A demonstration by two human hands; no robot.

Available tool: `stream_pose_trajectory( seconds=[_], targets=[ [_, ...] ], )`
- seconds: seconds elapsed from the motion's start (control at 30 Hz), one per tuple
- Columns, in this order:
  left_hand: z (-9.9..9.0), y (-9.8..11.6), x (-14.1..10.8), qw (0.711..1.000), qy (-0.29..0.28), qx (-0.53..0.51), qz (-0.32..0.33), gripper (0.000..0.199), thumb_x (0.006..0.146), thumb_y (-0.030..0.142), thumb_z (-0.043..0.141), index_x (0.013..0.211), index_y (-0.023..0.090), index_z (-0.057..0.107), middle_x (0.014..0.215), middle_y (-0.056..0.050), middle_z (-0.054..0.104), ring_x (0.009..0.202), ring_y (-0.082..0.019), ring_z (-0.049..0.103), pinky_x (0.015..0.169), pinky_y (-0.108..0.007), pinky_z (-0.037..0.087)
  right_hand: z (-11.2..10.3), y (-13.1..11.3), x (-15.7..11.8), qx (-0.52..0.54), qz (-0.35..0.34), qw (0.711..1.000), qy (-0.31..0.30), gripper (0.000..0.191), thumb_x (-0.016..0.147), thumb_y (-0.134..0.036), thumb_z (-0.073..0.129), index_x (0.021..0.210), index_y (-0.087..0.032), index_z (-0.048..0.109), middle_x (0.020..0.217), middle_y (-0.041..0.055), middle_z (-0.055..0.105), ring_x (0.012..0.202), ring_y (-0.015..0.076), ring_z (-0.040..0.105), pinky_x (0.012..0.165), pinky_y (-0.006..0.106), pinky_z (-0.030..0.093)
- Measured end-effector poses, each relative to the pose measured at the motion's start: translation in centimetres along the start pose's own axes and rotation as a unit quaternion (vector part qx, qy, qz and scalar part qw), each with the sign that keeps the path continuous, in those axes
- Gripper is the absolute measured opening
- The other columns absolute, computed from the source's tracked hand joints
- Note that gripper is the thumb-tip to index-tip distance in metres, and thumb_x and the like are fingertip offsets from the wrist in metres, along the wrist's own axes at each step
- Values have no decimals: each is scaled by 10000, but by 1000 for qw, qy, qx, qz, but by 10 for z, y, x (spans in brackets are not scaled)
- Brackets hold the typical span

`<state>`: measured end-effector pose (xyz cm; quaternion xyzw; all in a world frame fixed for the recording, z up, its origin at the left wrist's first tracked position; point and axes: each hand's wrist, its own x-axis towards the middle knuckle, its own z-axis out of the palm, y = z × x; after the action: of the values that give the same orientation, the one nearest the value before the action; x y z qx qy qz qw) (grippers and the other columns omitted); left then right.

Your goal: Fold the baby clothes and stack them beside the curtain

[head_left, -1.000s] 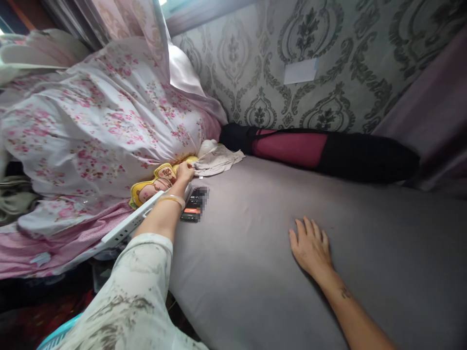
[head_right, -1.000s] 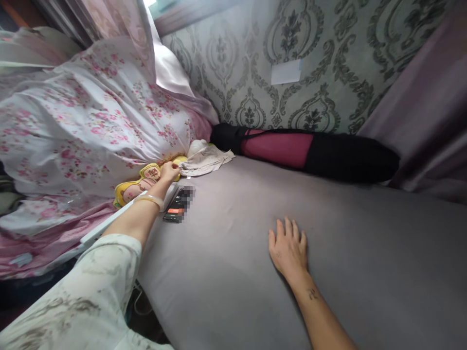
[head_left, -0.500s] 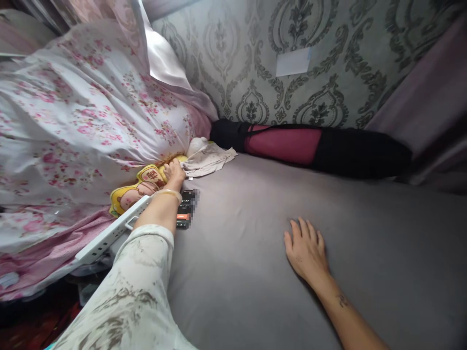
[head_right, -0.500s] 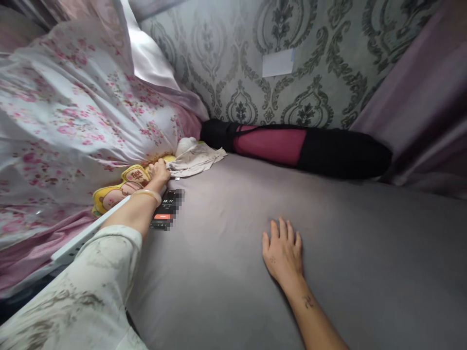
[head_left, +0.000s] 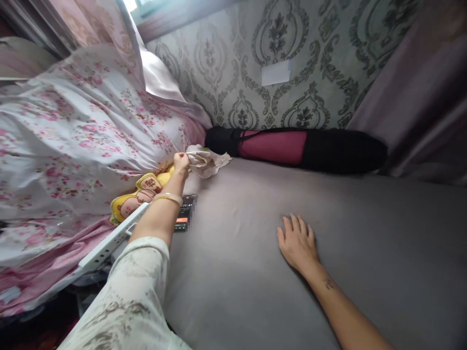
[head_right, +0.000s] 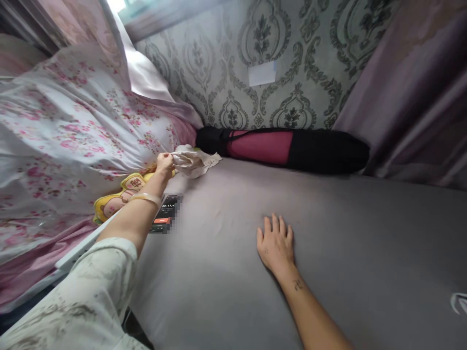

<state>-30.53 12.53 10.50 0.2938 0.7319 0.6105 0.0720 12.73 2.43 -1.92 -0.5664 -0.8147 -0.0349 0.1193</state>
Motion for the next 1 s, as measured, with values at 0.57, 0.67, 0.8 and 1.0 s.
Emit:
stream_pose_trajectory(
  seconds=[0.57,0.67,0.8,1.0],
  targets=[
    [43,88,-209,865,-406,-287,-66,139,639,197,626,745,162,544,615,34,529,546,-105,527,512,-208,415,-10,15,2,187,-4,982,4,419,959,-304,395,1313,-152,561,1403,133,526,1325,265,435,1109,444,301],
    [37,107,-244,838,-470,-270,-68,138,658,209,629,745,170,529,623,39,514,539,-93,507,518,-207,406,-23,18,7,303,-11,951,62,432,952,-290,380,1341,-168,522,1367,121,555,1275,202,494,1069,363,376],
    [26,132,-280,791,-559,-243,-50,127,696,236,620,765,178,532,638,37,498,562,-90,500,522,-207,393,-47,16,9,412,-43,903,111,483,917,-315,452,1389,-214,460,1395,98,531,1293,200,475,1073,378,380],
    [17,150,-290,764,-609,-215,11,123,721,252,597,802,172,552,652,31,499,558,-80,472,515,-204,366,-63,24,13,540,-43,834,106,278,849,-421,558,1043,-229,616,1208,62,646,1147,206,569,1027,383,411]
  ],
)
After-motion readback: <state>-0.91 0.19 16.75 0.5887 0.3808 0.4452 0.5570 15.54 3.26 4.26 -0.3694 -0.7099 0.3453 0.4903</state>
